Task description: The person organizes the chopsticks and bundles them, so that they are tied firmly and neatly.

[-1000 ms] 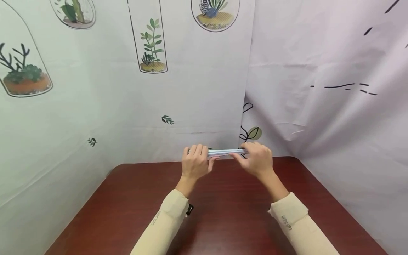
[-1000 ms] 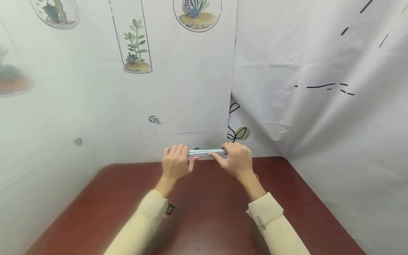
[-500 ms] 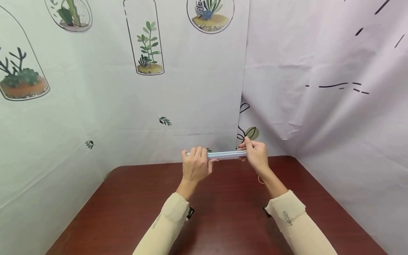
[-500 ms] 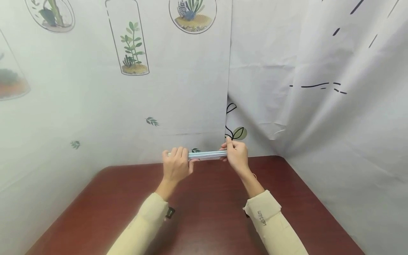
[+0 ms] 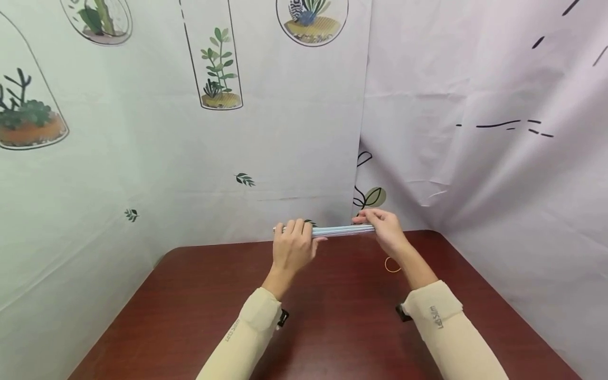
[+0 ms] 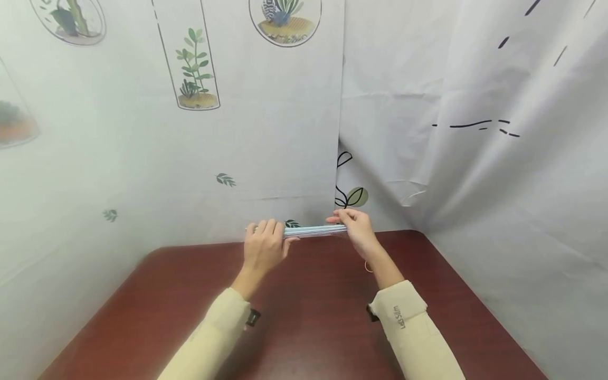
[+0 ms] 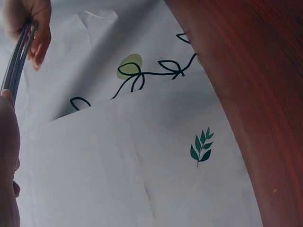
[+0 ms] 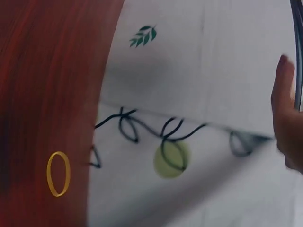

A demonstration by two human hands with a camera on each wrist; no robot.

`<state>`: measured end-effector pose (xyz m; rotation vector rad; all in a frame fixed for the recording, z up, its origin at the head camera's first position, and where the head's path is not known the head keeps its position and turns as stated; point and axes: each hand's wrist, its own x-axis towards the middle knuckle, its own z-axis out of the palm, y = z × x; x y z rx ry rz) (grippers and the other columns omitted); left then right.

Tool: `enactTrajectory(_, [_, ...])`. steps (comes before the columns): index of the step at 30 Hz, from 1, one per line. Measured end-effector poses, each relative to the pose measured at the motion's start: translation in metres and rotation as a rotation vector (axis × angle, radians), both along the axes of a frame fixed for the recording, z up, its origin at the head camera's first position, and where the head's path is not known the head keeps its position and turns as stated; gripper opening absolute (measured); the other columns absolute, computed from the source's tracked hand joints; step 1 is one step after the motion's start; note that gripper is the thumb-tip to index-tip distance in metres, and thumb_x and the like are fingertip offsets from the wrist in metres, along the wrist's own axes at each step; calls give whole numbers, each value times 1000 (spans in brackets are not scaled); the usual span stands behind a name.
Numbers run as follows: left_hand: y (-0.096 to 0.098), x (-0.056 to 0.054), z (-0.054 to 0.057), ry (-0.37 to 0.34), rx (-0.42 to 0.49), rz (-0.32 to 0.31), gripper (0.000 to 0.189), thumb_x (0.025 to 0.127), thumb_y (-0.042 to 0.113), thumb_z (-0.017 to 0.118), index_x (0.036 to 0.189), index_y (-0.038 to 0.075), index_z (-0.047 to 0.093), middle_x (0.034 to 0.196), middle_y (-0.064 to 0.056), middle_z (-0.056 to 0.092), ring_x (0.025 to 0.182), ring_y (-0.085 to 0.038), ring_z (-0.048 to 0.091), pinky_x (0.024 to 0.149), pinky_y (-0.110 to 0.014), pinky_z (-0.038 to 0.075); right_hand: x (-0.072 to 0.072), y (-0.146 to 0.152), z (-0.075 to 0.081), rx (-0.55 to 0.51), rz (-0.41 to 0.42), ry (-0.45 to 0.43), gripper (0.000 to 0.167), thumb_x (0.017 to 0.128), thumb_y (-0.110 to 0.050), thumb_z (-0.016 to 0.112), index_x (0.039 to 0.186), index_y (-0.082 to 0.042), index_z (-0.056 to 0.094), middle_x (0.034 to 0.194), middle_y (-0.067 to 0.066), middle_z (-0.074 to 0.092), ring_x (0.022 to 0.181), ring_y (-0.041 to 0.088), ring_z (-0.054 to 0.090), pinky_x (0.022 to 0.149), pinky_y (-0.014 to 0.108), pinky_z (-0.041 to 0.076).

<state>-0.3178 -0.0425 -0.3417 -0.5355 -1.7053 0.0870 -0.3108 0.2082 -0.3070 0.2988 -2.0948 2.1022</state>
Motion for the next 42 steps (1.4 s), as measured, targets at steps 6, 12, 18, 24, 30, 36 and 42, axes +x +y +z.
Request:
enactTrajectory(6, [-6, -2, -1, -67, -17, 12, 54, 95, 58, 45, 80, 8, 58, 78, -5, 60, 73, -24, 57, 68, -43, 43, -19, 46, -22, -12, -88, -179, 50, 106, -31, 42, 136, 8, 44, 85, -5, 73, 71, 11, 70, 64, 25, 56])
enactTrajectory(12, [-11, -4, -3, -72, 3, 22, 55, 94, 59, 44, 83, 8, 59, 77, -5, 57, 73, -24, 55, 71, -44, 42, -25, 88, -76, 641, -347, -421, 32, 92, -21, 57, 101, 10, 58, 84, 15, 64, 59, 19, 62, 57, 34, 56])
enactTrajectory(18, [-13, -4, -1, -69, 24, 24, 55, 93, 58, 44, 80, 7, 58, 73, -5, 53, 72, -25, 55, 71, -45, 43, -23, 97, -104, 978, -380, -500, 29, 94, -26, 60, 89, 3, 59, 81, 20, 57, 66, 30, 59, 57, 38, 49])
enactTrajectory(24, [-14, -4, -1, -65, 27, 22, 53, 94, 57, 46, 80, 7, 58, 74, -6, 55, 72, -26, 56, 68, -44, 42, -28, 93, -107, 1010, -346, -413, 18, 91, -11, 48, 77, -2, 53, 71, 15, 54, 61, 28, 56, 54, 36, 47])
enactTrajectory(30, [-16, -5, -2, -66, 43, 27, 52, 93, 56, 46, 80, 7, 59, 75, -6, 56, 73, -26, 56, 69, -45, 43, -36, 90, -100, 558, -321, -164, 23, 95, -9, 53, 92, 12, 63, 76, 11, 70, 70, 15, 67, 68, 27, 53])
enactTrajectory(36, [-19, -3, -3, -93, 39, 43, 54, 93, 58, 45, 82, 7, 59, 76, -6, 55, 74, -25, 56, 72, -44, 42, -28, 82, -71, -171, -82, -157, 17, 101, 1, 39, 116, 6, 45, 81, -4, 70, 75, 7, 70, 74, 24, 56])
enactTrajectory(42, [-20, -6, -8, -120, 53, 34, 52, 93, 56, 50, 84, 7, 61, 77, -7, 58, 76, -26, 57, 73, -45, 43, -14, 68, -34, -360, 142, -102, 16, 100, 6, 44, 108, -5, 52, 99, -3, 73, 80, 11, 69, 69, 21, 54])
